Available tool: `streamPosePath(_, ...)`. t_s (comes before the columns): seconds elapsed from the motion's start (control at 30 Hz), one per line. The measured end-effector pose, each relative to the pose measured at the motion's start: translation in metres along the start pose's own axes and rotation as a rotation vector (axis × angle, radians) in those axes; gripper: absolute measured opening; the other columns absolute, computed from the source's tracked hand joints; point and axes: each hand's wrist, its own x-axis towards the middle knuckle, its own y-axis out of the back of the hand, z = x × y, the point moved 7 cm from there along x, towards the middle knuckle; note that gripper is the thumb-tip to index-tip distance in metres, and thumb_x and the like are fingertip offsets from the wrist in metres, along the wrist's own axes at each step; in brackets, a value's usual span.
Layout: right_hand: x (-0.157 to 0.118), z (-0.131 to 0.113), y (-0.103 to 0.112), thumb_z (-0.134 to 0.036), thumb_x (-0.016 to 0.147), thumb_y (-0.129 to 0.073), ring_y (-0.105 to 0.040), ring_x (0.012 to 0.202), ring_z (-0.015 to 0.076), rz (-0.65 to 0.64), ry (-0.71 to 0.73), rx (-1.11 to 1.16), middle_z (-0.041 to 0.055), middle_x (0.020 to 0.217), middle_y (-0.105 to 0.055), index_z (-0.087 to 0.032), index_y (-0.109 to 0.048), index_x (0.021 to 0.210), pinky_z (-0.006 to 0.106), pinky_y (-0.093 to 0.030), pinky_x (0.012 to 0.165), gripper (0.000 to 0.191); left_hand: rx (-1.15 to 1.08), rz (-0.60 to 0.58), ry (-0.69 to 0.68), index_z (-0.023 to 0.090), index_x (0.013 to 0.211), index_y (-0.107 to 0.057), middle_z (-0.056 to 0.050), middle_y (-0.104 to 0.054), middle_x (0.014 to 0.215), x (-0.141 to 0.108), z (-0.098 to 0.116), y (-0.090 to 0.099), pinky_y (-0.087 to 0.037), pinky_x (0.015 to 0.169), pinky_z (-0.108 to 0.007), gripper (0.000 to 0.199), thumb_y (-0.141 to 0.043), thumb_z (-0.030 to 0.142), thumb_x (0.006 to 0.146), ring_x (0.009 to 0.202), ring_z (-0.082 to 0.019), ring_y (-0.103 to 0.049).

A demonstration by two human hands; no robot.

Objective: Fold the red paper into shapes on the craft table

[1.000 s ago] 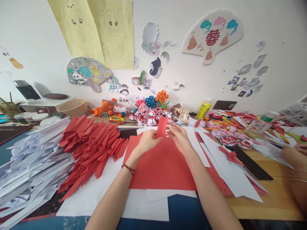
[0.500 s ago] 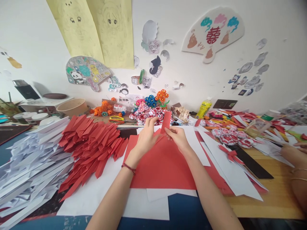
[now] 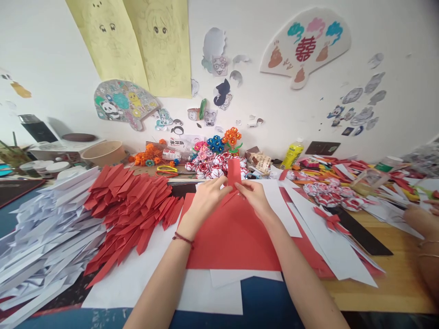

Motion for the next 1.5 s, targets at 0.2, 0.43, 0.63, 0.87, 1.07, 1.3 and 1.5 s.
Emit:
streamPosePath(0.2,0.000,-0.003,-0.001,-0.055,0.074,-0.069,-0.050,0.062,0.0152,0.008,0.048,0.021,0.0018,0.068,-0.062,-0.018,-0.066,0.072,0.027,-0.037,0.057,0.037,-0.076,-0.048,0.028,0.026,0.102,-0.066,-0.005,-0.060,0.103,0.000,-0.002,-0.002,-0.034,0.063,-0.025,0.026,-0.042,0.017,0.096,0.078,-0.013,-0.054)
streamPosePath(0.43,-0.003,-0.010,-0.001,-0.055,0.073,-0.071,-0.046,0.061,0.0135,0.019,0.049,0.052,0.0004,0.066,-0.059,-0.018,-0.065,0.070,0.027,-0.035,0.056,0.038,-0.174,0.007,0.185,0.024,0.096,-0.067,-0.003,-0.060,0.098,0.001,-0.011,-0.003,-0.035,0.066,-0.024,0.027,-0.041,0.031,0.098,0.079,-0.013,-0.056)
streamPosePath(0.63,-0.003,-0.008,-0.003,-0.052,0.069,-0.075,-0.046,0.060,0.0136,-0.007,0.010,0.141,0.0008,0.065,-0.058,-0.018,-0.069,0.073,0.027,-0.035,0.054,0.035,-0.368,0.063,0.381,0.023,0.094,-0.064,-0.002,-0.058,0.094,0.001,-0.016,-0.006,-0.038,0.067,-0.024,0.018,-0.048,0.031,0.094,0.084,-0.014,-0.056)
streamPosePath(0.87,-0.004,-0.011,-0.007,-0.049,0.069,-0.075,-0.053,0.066,0.0155,-0.044,0.008,0.153,0.0045,0.080,-0.069,-0.019,-0.074,0.084,0.027,-0.038,0.057,0.034,-0.604,0.103,0.486,0.021,0.086,-0.062,-0.001,-0.064,0.092,0.002,-0.026,-0.014,-0.042,0.069,-0.025,0.010,-0.056,0.028,0.089,0.074,-0.013,-0.054)
streamPosePath(1.07,-0.004,-0.008,-0.008,-0.043,0.070,-0.076,-0.057,0.073,0.0173,-0.060,0.017,0.159,0.0048,0.082,-0.070,-0.020,-0.075,0.085,0.028,-0.040,0.060,0.028,-0.686,0.093,0.522,0.020,0.083,-0.060,0.000,-0.068,0.085,0.002,-0.026,-0.016,-0.040,0.063,-0.024,0.010,-0.055,0.026,0.088,0.071,-0.012,-0.056)
streamPosePath(1.3,-0.004,-0.010,-0.009,-0.046,0.069,-0.076,-0.056,0.070,0.0169,-0.060,0.010,0.137,0.0044,0.078,-0.068,-0.019,-0.074,0.080,0.028,-0.041,0.061,0.029,-0.694,0.052,0.480,0.020,0.083,-0.061,0.000,-0.068,0.086,0.004,-0.024,-0.014,-0.041,0.064,-0.024,0.007,-0.056,0.023,0.086,0.072,-0.012,-0.055)
streamPosePath(1.5,-0.003,-0.012,-0.002,-0.045,0.068,-0.077,-0.047,0.061,0.0127,0.001,0.026,0.165,0.0017,0.071,-0.063,-0.018,-0.070,0.073,0.026,-0.037,0.056,0.028,-0.751,0.047,0.358,0.019,0.083,-0.061,-0.002,-0.067,0.087,0.007,-0.020,-0.007,-0.042,0.069,-0.024,0.007,-0.056,0.023,0.087,0.079,-0.014,-0.056)
